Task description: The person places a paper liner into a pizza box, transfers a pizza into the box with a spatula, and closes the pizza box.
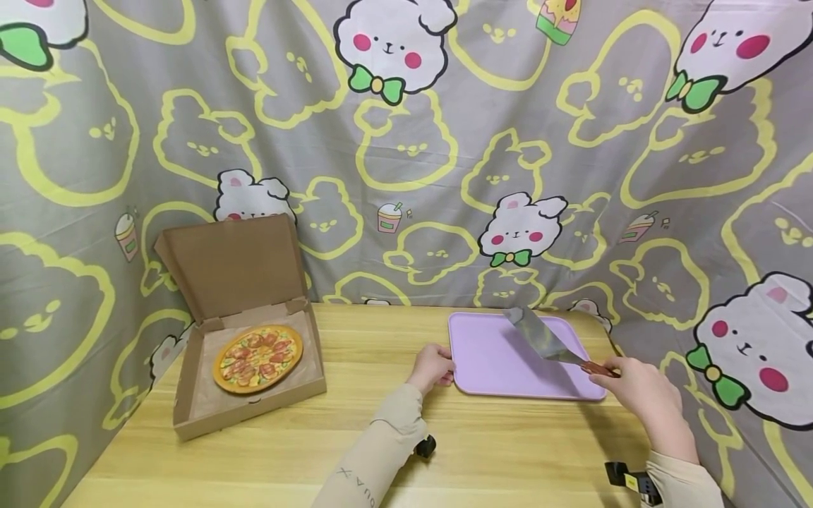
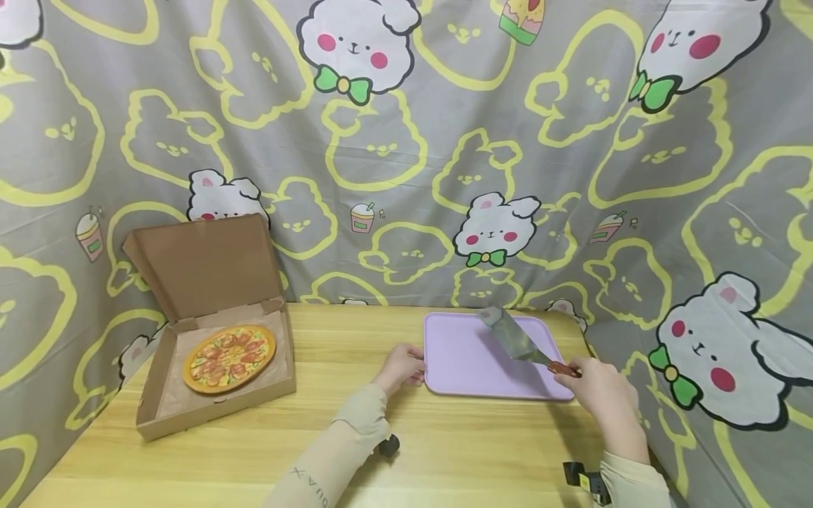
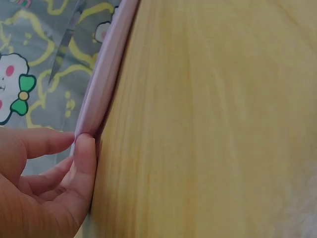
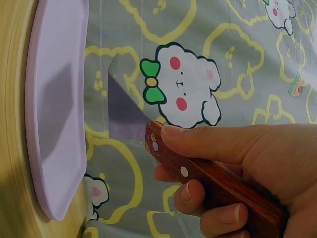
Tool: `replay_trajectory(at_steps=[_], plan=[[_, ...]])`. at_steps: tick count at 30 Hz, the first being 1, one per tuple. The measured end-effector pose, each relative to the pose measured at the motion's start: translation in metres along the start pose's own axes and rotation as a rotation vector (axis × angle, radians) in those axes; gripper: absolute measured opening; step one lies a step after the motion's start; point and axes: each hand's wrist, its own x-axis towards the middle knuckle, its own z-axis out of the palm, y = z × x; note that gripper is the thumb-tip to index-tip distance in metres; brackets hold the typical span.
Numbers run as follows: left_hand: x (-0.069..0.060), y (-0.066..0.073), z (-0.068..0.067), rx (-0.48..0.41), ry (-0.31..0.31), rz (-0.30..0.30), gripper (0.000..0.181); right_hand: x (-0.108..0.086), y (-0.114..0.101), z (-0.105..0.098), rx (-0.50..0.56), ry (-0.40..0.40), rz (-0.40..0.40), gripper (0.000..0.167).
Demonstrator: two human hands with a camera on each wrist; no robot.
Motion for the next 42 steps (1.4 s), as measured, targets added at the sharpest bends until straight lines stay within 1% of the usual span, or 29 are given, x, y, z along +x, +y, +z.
replay_trajectory(at_steps=[9, 17, 20, 23, 27, 33, 42], plan=[[0.003, -0.003, 0.000, -0.015, 0.011, 0.006, 0.021, 0.001, 0.006, 0.000, -0.004, -0.011, 0.011, 0.039], [0.003, -0.005, 0.001, -0.014, 0.000, -0.008, 0.019, 0.003, 0.011, 0.006, 0.005, -0.052, 0.072, 0.035], [0.003, -0.006, 0.001, -0.017, -0.003, -0.011, 0.018, 0.005, 0.013, 0.009, 0.007, -0.042, 0.073, 0.034], [0.003, -0.006, 0.001, -0.016, -0.002, -0.009, 0.018, 0.008, 0.016, 0.014, 0.007, -0.031, 0.055, 0.030], [0.003, -0.006, 0.002, -0.012, 0.003, -0.006, 0.017, 0.011, 0.020, 0.018, 0.009, -0.045, 0.047, 0.028], [0.003, -0.007, 0.002, -0.012, 0.006, -0.007, 0.018, 0.013, 0.022, 0.022, 0.020, -0.064, 0.084, 0.033], [0.004, -0.006, -0.001, -0.003, 0.007, -0.005, 0.019, 0.019, 0.021, 0.030, 0.030, -0.073, 0.072, 0.040]])
